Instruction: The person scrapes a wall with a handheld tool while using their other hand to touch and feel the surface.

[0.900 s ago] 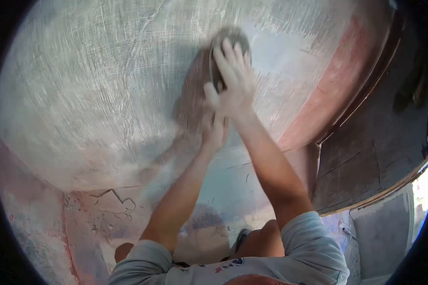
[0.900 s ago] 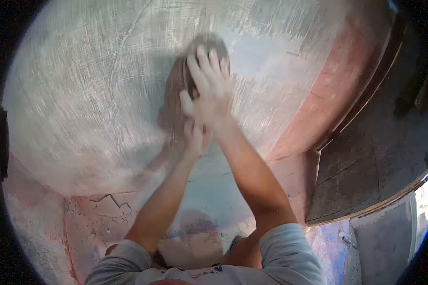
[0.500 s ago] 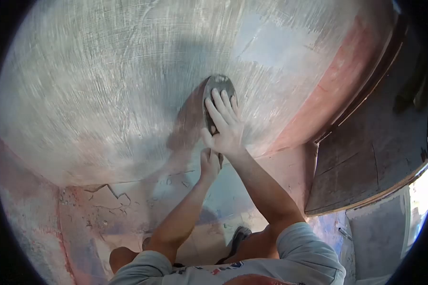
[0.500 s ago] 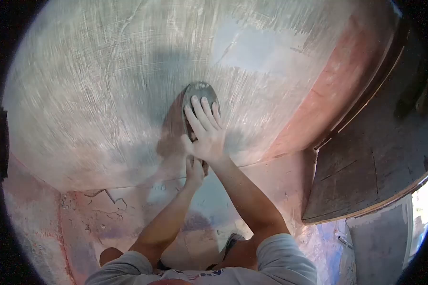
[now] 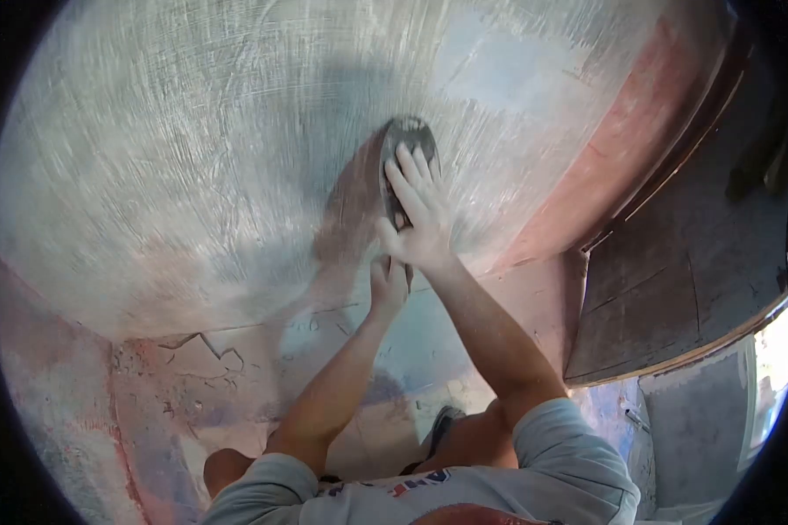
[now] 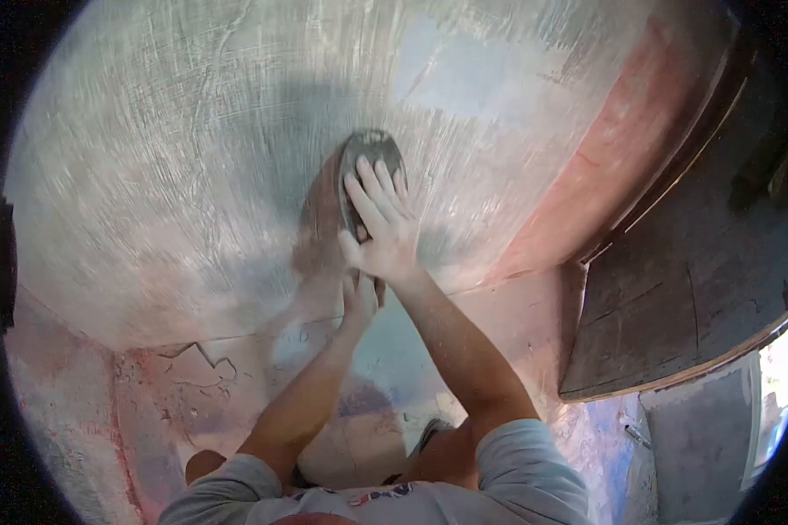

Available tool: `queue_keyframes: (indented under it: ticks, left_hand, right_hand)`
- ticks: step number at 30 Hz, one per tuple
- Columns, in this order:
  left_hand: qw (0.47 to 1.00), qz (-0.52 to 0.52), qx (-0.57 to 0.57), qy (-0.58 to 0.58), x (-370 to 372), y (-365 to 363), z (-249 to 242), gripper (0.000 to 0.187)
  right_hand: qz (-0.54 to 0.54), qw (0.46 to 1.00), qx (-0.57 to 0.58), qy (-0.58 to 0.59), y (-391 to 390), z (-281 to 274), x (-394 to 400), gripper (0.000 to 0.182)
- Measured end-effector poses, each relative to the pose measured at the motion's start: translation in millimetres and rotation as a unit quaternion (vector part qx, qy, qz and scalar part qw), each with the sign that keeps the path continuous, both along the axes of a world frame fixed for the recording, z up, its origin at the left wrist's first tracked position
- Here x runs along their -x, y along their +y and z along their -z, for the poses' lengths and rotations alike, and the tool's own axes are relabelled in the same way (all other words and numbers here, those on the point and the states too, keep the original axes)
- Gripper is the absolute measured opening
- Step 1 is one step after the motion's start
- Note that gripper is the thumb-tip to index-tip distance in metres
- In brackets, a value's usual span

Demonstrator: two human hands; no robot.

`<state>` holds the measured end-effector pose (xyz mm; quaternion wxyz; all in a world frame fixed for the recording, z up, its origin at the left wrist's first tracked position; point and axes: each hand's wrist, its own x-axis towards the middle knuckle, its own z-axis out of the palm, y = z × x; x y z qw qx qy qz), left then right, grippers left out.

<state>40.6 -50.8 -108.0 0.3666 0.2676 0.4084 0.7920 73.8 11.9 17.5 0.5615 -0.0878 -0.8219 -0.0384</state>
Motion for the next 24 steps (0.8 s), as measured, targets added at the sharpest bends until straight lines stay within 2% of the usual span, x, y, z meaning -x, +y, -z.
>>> queue_keyframes:
  ticks: [2,3,4,6,7,8,10,11,13,15,17,18,20,21,23,24]
  left_hand:
    - [0.999,-0.015,-0.008,0.027,5,8,-3,0.051]
    - [0.998,-0.027,-0.009,0.053,8,11,-9,0.050]
    - [0.984,-0.072,-0.115,0.119,16,20,-34,0.050]
    - [0.993,-0.018,-0.119,0.016,27,37,-97,0.052]
    - [0.989,-0.002,-0.107,0.098,36,27,-131,0.052]
    - [0.990,0.000,-0.106,0.097,41,32,-135,0.052]
    - [0.995,0.012,-0.059,0.082,44,41,-137,0.051]
    - [0.995,0.015,-0.059,0.082,38,37,-130,0.051]
    - [0.996,-0.052,-0.024,0.074,20,18,-92,0.052]
    - [0.998,-0.008,-0.043,0.050,12,11,-5,0.052]
    - [0.999,-0.018,0.001,0.052,0,-7,23,0.051]
    - [0.998,-0.007,-0.013,0.053,0,-16,8,0.051]
    - [0.988,-0.068,-0.074,0.115,9,11,-8,0.051]
    - [0.995,-0.032,-0.043,0.078,12,14,-40,0.052]
    - [0.983,-0.035,-0.095,0.154,34,35,-98,0.054]
    - [0.984,-0.031,-0.092,0.152,37,36,-124,0.054]
  right_hand:
    - [-0.004,1.000,-0.007,0.012,5,2,0,0.065]
    - [-0.007,1.000,-0.022,0.019,7,-19,2,0.065]
    - [-0.009,0.999,-0.035,0.028,10,-44,7,0.065]
    - [-0.026,0.995,-0.076,0.065,21,-101,22,0.068]
    - [-0.035,0.992,-0.092,0.078,28,-125,28,0.070]
    - [-0.021,0.991,-0.103,0.082,31,-140,32,0.072]
    - [-0.018,0.993,-0.089,0.074,27,-132,29,0.071]
    - [-0.020,0.995,-0.078,0.066,24,-125,26,0.071]
    - [-0.018,0.998,-0.045,0.042,19,-79,16,0.071]
    - [-0.005,1.000,-0.008,0.003,5,-15,1,0.071]
    - [-0.013,1.000,0.008,-0.014,1,20,-5,0.072]
    - [-0.021,1.000,0.018,-0.012,3,24,-4,0.072]
    - [-0.014,1.000,-0.020,0.007,7,-18,-1,0.070]
    - [-0.003,1.000,-0.029,0.009,9,-51,3,0.069]
    - [-0.022,0.995,-0.073,0.069,25,-111,19,0.068]
    - [-0.018,0.993,-0.084,0.086,30,-135,25,0.068]
